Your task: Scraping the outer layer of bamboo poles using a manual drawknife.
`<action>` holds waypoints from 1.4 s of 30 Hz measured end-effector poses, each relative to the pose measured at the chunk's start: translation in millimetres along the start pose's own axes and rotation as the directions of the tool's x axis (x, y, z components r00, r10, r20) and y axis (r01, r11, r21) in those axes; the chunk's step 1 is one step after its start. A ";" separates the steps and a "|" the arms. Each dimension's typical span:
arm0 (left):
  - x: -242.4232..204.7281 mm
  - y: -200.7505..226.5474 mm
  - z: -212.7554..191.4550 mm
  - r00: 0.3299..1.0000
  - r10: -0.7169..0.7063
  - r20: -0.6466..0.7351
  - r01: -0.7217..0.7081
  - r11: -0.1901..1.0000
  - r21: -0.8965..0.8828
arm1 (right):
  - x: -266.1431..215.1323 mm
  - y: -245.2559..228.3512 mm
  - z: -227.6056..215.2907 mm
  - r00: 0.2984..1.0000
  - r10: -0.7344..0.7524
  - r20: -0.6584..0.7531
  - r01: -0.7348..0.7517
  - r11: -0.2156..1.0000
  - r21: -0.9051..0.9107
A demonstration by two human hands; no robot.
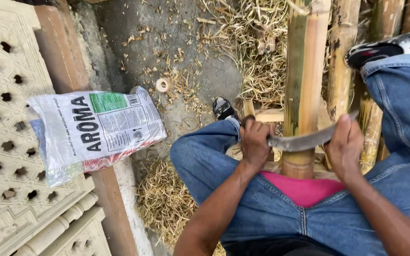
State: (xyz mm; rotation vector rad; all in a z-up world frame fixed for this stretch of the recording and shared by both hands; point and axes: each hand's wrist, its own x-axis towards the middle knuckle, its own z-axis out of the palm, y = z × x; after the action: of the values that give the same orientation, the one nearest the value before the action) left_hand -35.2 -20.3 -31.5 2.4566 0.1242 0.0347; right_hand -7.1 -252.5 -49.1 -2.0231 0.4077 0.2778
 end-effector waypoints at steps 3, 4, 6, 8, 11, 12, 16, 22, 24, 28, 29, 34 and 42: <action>-7.9 -7.1 15.2 0.999 -0.032 -0.039 0.033 0.999 0.030 | -3.2 -23.8 4.3 0.999 -0.044 -0.025 0.041 0.995 -0.093; -7.7 -6.6 12.1 0.999 -0.026 -0.041 0.027 0.999 0.030 | -4.7 -25.5 5.1 0.998 -0.047 -0.029 0.045 0.995 -0.091; 0.2 -7.0 12.9 0.995 0.011 -0.094 -0.005 0.998 0.056 | 1.3 -27.6 6.5 0.996 -0.082 -0.041 0.077 0.992 -0.102; 12.4 -10.5 15.7 0.993 0.033 -0.115 -0.026 0.998 0.062 | 9.4 -24.7 5.4 0.994 -0.100 -0.035 0.097 0.992 -0.086; 30.4 -14.2 16.2 0.991 0.028 -0.133 -0.019 0.997 0.074 | 32.8 -32.9 12.3 0.993 -0.116 -0.029 0.115 0.992 -0.043; 42.4 -15.0 16.3 0.989 0.019 -0.149 -0.009 0.997 0.074 | 47.2 -39.3 16.1 0.990 -0.136 -0.045 0.136 0.991 -0.018; 119.9 -47.1 48.7 0.973 0.047 -0.225 -0.026 0.995 0.097 | 138.8 -38.6 36.7 0.951 -0.294 -0.096 0.292 0.956 -0.034; 224.2 -81.0 73.8 0.980 0.053 -0.194 -0.025 0.989 0.147 | 248.7 -41.3 52.5 0.902 -0.426 -0.068 0.431 0.893 0.131; 251.8 -88.4 80.4 0.961 0.137 -0.238 -0.085 0.973 0.214 | 251.8 -47.1 50.2 0.909 -0.416 -0.028 0.413 0.890 0.193; 246.6 -66.5 56.2 0.947 0.105 -0.305 -0.033 0.972 0.231 | 239.2 -87.6 42.1 0.907 -0.419 0.044 0.388 0.872 0.300; 224.3 -62.5 51.9 0.960 0.121 -0.253 -0.070 0.977 0.203 | 227.7 -84.9 40.6 0.943 -0.330 0.042 0.306 0.911 0.276; 92.1 -44.5 26.6 0.979 0.166 -0.115 -0.146 0.976 0.165 | 102.2 -16.3 22.7 0.983 -0.185 0.003 0.185 0.983 0.000; 51.6 -12.6 -8.9 0.992 0.113 -0.053 -0.107 0.990 0.095 | 23.3 -34.4 21.2 0.981 0.188 -0.057 -0.164 0.943 0.290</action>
State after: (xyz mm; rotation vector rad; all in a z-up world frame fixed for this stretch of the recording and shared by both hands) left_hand 14.7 0.1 -32.9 2.5534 0.0156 0.1514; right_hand 27.5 -222.8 -39.7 -1.7221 0.6464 0.2296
